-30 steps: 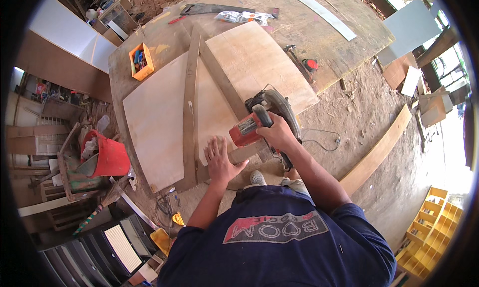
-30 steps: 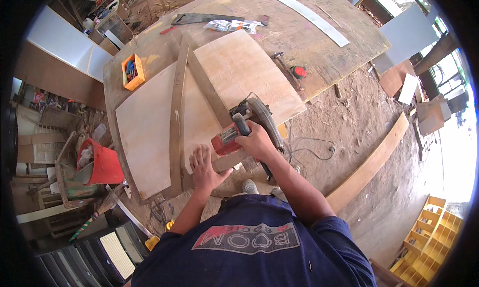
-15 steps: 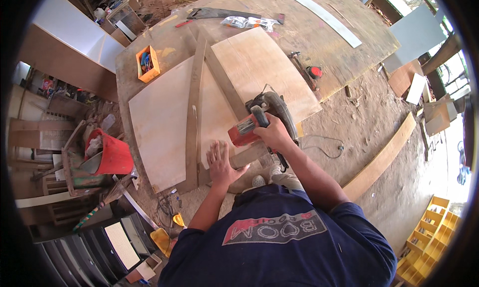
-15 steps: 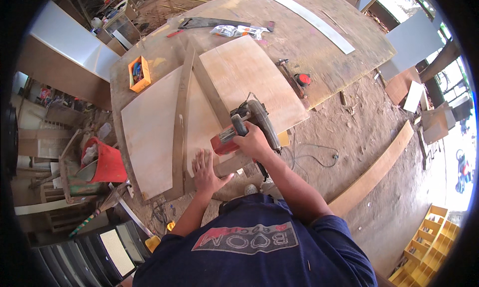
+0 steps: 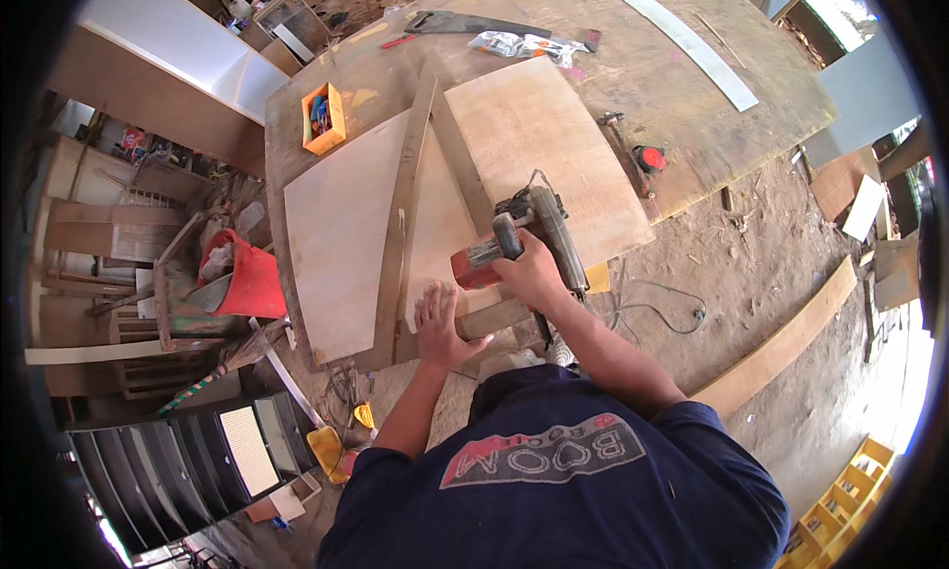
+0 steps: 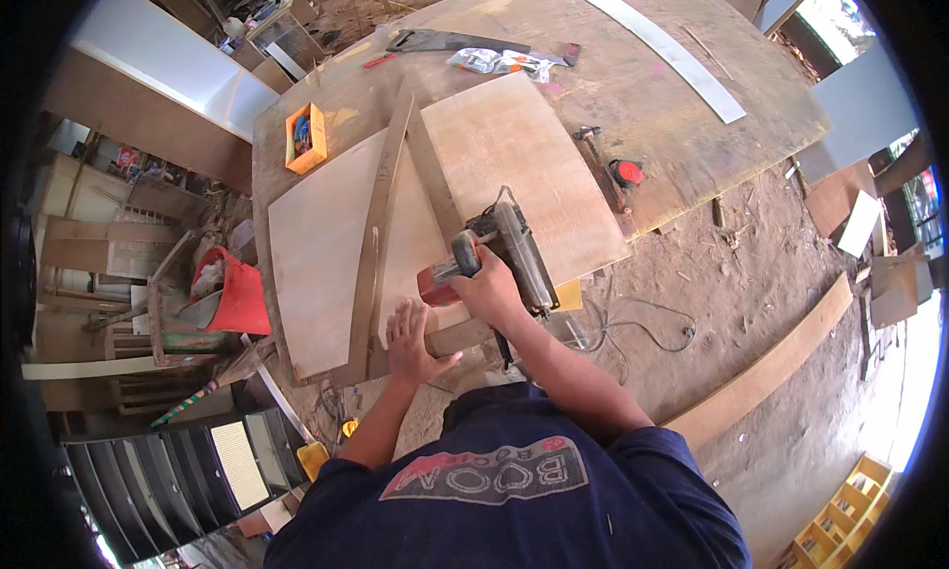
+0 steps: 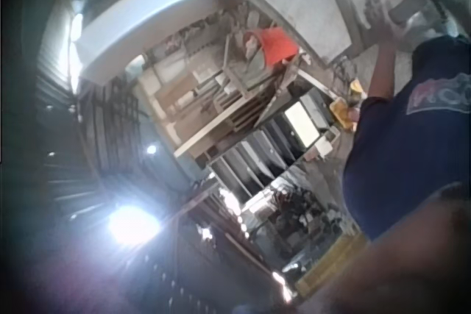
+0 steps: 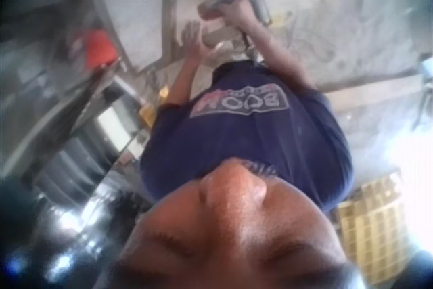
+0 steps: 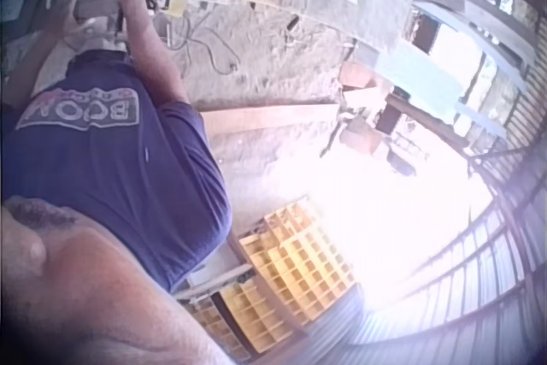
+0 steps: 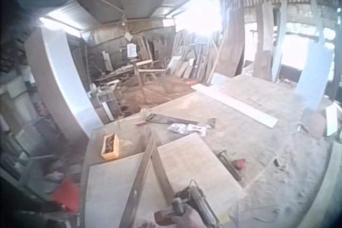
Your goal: The person measures a wooden board with a tape measure, marks it with a pencil, hammers a wooden strip onto the board, and cuts through the board using a circular saw.
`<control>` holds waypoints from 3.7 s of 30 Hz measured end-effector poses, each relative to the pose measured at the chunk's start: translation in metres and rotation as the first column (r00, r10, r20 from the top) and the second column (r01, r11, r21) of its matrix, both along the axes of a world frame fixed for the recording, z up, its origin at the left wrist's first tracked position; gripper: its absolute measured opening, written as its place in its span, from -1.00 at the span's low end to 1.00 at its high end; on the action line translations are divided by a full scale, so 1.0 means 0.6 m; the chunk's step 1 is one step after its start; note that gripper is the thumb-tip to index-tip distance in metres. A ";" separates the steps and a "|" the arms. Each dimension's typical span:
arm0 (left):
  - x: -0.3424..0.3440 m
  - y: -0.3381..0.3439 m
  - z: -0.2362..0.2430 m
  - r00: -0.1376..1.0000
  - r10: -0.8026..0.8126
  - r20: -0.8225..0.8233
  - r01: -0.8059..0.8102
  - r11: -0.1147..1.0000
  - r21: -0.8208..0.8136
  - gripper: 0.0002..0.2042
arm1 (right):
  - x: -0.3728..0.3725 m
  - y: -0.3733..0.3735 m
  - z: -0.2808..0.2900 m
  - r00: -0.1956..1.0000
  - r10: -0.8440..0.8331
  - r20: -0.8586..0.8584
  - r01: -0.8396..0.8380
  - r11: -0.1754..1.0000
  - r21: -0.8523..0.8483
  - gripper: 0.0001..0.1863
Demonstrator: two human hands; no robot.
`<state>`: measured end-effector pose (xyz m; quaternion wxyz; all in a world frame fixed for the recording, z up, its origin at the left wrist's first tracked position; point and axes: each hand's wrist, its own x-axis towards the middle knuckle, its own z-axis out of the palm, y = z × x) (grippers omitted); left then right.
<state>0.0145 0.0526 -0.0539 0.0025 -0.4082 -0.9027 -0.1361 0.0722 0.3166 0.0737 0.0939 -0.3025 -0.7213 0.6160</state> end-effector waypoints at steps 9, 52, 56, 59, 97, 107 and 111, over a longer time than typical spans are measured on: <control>0.006 0.009 0.011 1.000 0.000 -0.013 0.000 1.000 0.011 0.27 | -0.017 0.008 -0.015 1.000 0.018 0.011 -0.019 1.000 0.020 -0.41; 0.004 -0.004 -0.004 0.994 0.076 0.080 -0.073 0.997 -0.040 0.36 | -0.174 0.079 -0.021 0.996 0.088 -0.024 -0.090 0.987 -0.135 -0.62; 0.005 -0.004 -0.001 0.992 0.087 0.095 -0.080 0.994 -0.074 0.37 | -0.183 0.075 -0.010 0.996 0.074 -0.052 -0.083 0.978 -0.189 -0.79; 0.004 -0.003 0.002 0.991 0.092 0.100 -0.082 0.991 -0.105 0.37 | -0.187 0.076 -0.003 0.995 0.081 -0.050 -0.089 0.977 -0.191 -0.79; -0.004 0.010 -0.010 0.999 -0.031 0.016 0.032 0.997 -0.070 0.33 | -0.303 0.131 0.008 0.998 0.068 -0.002 -0.068 0.992 -0.104 -0.27; -0.005 0.014 0.007 0.999 -0.034 0.027 0.038 0.990 -0.136 0.33 | -0.314 0.134 0.003 0.992 0.115 -0.058 -0.126 0.963 -0.239 -0.24; -0.007 0.028 0.009 0.996 -0.083 -0.012 0.081 0.990 -0.114 0.32 | -0.339 0.144 -0.019 0.994 0.111 0.017 -0.109 0.989 -0.096 -0.47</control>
